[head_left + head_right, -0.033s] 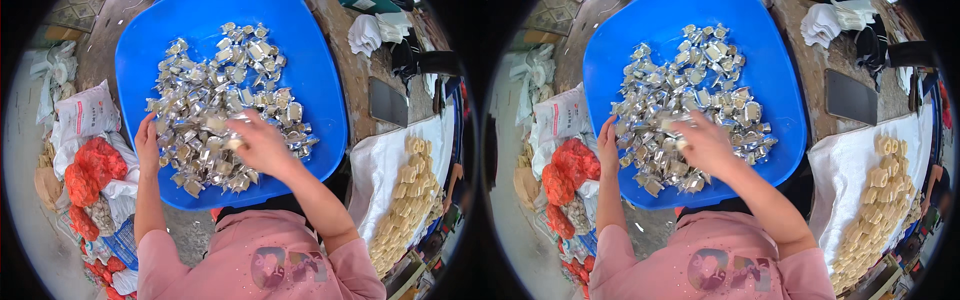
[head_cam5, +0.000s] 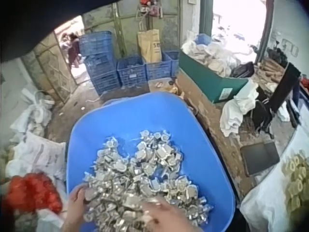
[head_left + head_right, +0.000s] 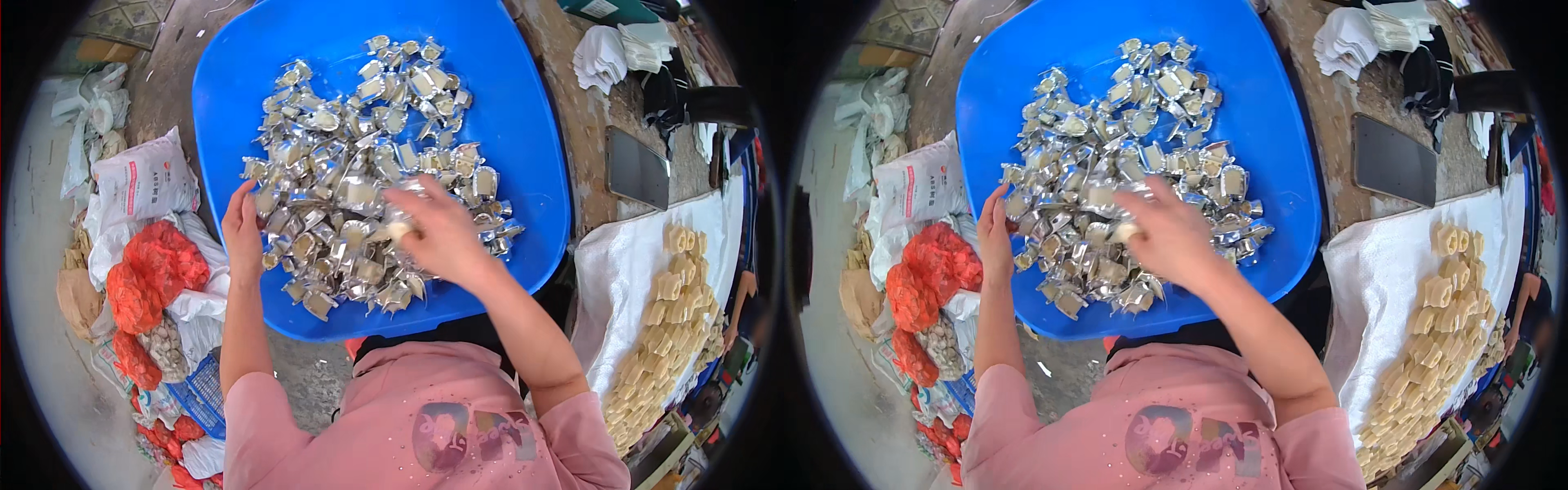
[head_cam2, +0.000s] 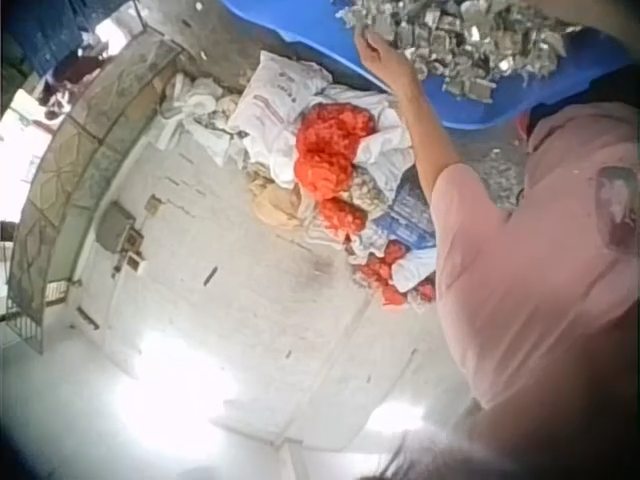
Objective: The worker is inserting small rectangular silver components into molded plastic housings.
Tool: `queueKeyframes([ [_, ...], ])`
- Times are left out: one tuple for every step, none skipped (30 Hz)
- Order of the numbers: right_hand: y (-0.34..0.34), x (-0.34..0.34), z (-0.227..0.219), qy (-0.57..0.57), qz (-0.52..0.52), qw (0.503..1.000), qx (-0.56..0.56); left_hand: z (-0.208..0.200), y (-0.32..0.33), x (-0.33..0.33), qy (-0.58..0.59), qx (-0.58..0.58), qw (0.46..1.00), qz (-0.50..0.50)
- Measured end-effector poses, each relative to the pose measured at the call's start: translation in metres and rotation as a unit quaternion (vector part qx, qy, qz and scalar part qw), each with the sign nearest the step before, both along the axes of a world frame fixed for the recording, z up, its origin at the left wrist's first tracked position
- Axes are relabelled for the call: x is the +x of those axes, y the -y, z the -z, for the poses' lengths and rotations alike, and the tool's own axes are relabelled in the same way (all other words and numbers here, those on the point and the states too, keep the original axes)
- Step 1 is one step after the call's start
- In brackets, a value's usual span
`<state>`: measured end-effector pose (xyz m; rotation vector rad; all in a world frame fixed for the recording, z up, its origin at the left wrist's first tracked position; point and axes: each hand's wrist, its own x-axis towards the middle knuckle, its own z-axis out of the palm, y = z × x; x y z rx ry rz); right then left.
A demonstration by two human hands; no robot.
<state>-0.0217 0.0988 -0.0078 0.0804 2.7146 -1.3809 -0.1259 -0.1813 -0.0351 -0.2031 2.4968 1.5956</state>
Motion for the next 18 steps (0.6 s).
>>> queueKeyframes([
  [-0.010,0.001,-0.002,0.032,0.021,0.999,-0.021,0.001,-0.002,0.000,0.003,0.018,1.000,-0.012],
  [-0.018,0.005,0.003,0.032,0.018,0.999,-0.021,0.002,-0.002,0.001,0.006,0.035,0.999,-0.024],
  [-0.027,0.009,0.010,-0.015,0.038,0.999,-0.011,0.006,-0.002,0.001,0.011,0.046,0.999,-0.025],
  [-0.034,0.013,0.012,-0.062,0.057,0.996,-0.002,0.008,0.000,0.003,0.011,0.046,0.999,-0.026],
  [-0.040,0.016,0.011,-0.063,0.056,0.996,-0.002,0.011,0.004,0.005,0.007,0.047,0.999,-0.013],
  [-0.045,0.018,0.009,-0.054,0.072,0.995,-0.030,0.006,0.002,0.006,0.004,0.047,0.999,-0.001],
  [-0.049,0.019,0.008,-0.045,0.088,0.993,-0.059,0.001,-0.001,0.009,0.004,0.046,0.999,-0.002],
  [-0.051,0.022,0.008,-0.046,0.086,0.993,-0.060,-0.006,-0.005,0.015,-0.021,-0.019,0.999,0.027],
  [-0.054,0.026,0.010,-0.016,0.116,0.990,-0.084,-0.011,-0.011,0.019,-0.044,-0.082,0.994,0.058],
  [-0.055,0.030,0.010,0.013,0.145,0.983,-0.109,-0.009,-0.013,0.023,-0.044,-0.081,0.994,0.058],
  [-0.057,0.033,0.010,0.064,0.169,0.973,-0.146,-0.007,-0.013,0.026,-0.138,-0.228,0.957,0.117],
  [-0.057,0.035,0.015,0.063,0.170,0.973,-0.145,-0.008,-0.018,0.028,-0.228,-0.367,0.885,0.174],
  [-0.057,0.038,0.024,0.038,0.160,0.980,-0.116,-0.012,-0.029,0.032,-0.235,-0.354,0.890,0.164],
  [-0.057,0.041,0.029,0.014,0.151,0.985,-0.085,-0.012,-0.035,0.031,-0.236,-0.352,0.891,0.165],
  [-0.057,0.041,0.027,0.014,0.154,0.984,-0.083,-0.011,-0.043,0.027,-0.244,-0.330,0.892,0.189],
  [-0.052,0.039,0.023,0.009,0.149,0.983,-0.106,-0.011,-0.049,0.023,-0.252,-0.312,0.892,0.209],
  [-0.047,0.037,0.019,0.004,0.145,0.981,-0.128,-0.015,-0.058,0.020,-0.252,-0.313,0.892,0.209],
  [-0.043,0.034,0.017,0.003,0.144,0.981,-0.129,-0.020,-0.070,0.015,-0.224,-0.313,0.899,0.209],
])
